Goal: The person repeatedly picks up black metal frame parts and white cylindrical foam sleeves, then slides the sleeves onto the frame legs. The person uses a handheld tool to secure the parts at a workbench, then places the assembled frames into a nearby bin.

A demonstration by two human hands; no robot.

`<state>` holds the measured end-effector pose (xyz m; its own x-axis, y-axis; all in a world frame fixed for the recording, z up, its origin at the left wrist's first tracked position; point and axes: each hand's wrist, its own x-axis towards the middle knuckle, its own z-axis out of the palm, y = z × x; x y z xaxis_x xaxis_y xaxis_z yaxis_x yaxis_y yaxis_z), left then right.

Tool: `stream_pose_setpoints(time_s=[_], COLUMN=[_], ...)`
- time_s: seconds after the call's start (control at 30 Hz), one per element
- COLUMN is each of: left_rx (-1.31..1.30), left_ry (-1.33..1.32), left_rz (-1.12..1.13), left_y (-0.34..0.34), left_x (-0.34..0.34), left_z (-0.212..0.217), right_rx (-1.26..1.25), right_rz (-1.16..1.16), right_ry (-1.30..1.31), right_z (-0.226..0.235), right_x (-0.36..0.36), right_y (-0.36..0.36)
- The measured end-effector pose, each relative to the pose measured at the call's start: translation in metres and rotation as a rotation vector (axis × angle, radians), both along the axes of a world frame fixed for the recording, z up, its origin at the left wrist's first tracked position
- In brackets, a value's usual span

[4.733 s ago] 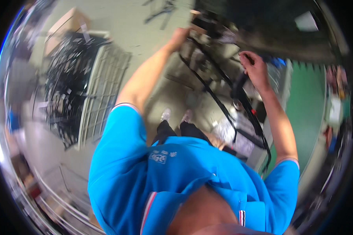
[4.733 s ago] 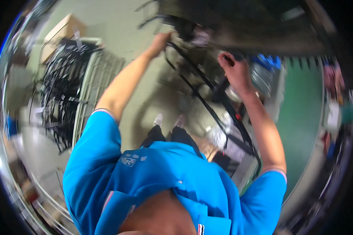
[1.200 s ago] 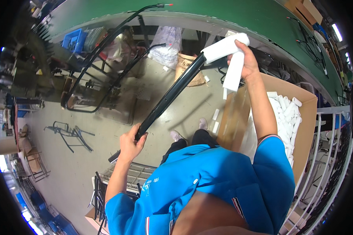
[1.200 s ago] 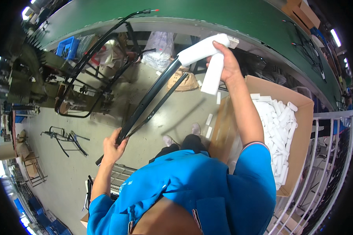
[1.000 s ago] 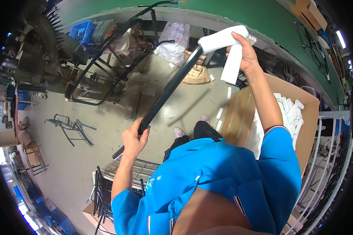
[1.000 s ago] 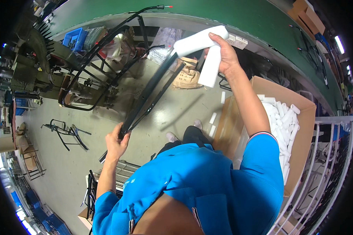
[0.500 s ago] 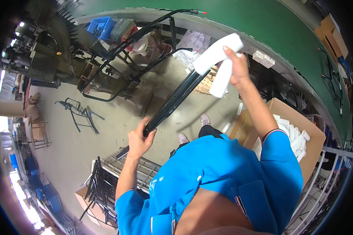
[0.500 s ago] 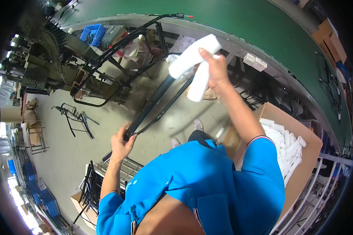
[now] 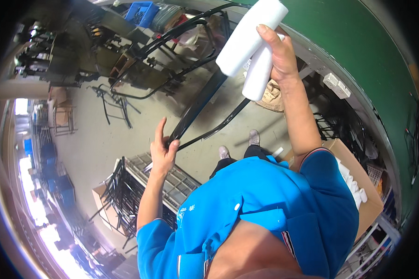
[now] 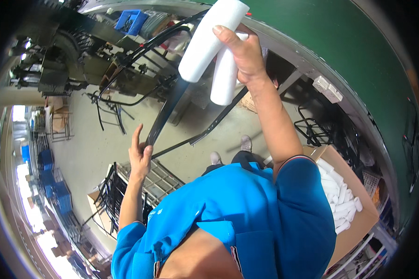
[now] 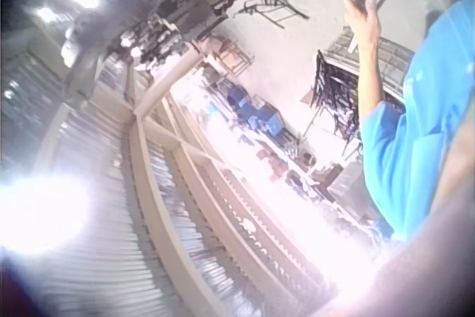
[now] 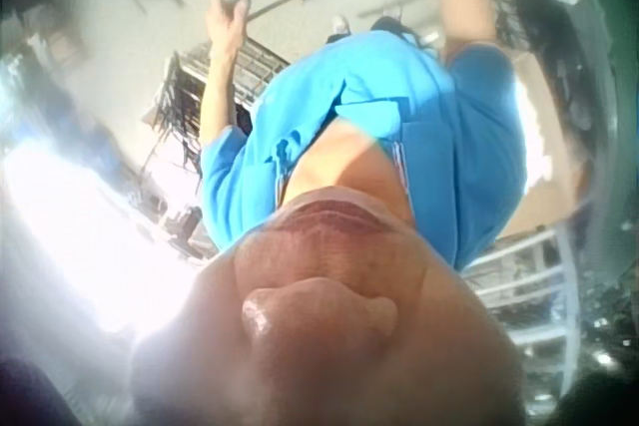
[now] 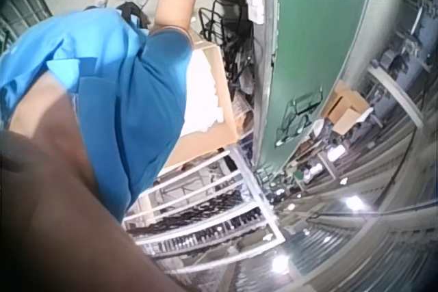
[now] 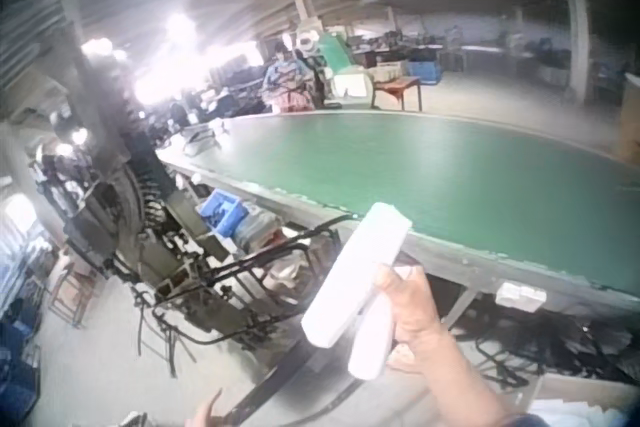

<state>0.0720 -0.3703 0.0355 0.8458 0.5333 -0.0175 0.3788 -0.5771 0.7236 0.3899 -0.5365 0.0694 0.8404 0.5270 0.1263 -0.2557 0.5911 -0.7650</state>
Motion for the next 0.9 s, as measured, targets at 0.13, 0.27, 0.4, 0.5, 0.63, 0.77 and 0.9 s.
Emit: stream_pose_setpoints(time_s=[0.13, 0.27, 0.4, 0.5, 0.63, 0.77, 0.9], left_rx=[-0.132, -0.176, -0.241, -0.238, -0.138, -0.154, -0.123], left_ry=[-0.105, -0.299, -0.262, -0.235, -0.264, -0.226, -0.228], left_rz=[0.006, 0.06, 0.177, 0.184, 0.17, 0.219, 0.205], left_y=[-0.006, -0.013, 0.006, 0.002, 0.0, -0.004, -0.009], left_x=[0.009, 0.036, -0.007, -0.023, -0.039, -0.056, -0.066], left_z=[-0.001, 0.009, 0.02, 0.047, 0.054, 0.058, 0.062], right_rx=[-0.158, -0.383, -0.315, 0.118, 0.029, -0.039, -0.019], right_rz=[0.181, 0.676, -0.124, -0.978, -0.844, -0.699, -0.525], right_ry=[-0.134, -0.622, -0.236, 0.008, 0.146, 0.296, 0.671], right_z=[-0.04, -0.104, -0.108, -0.105, -0.146, -0.172, -0.19], right_x=[-0.036, -0.169, -0.029, 0.146, 0.193, 0.179, 0.191], right_y=[0.026, 0.047, -0.003, -0.043, -0.011, 0.014, 0.022])
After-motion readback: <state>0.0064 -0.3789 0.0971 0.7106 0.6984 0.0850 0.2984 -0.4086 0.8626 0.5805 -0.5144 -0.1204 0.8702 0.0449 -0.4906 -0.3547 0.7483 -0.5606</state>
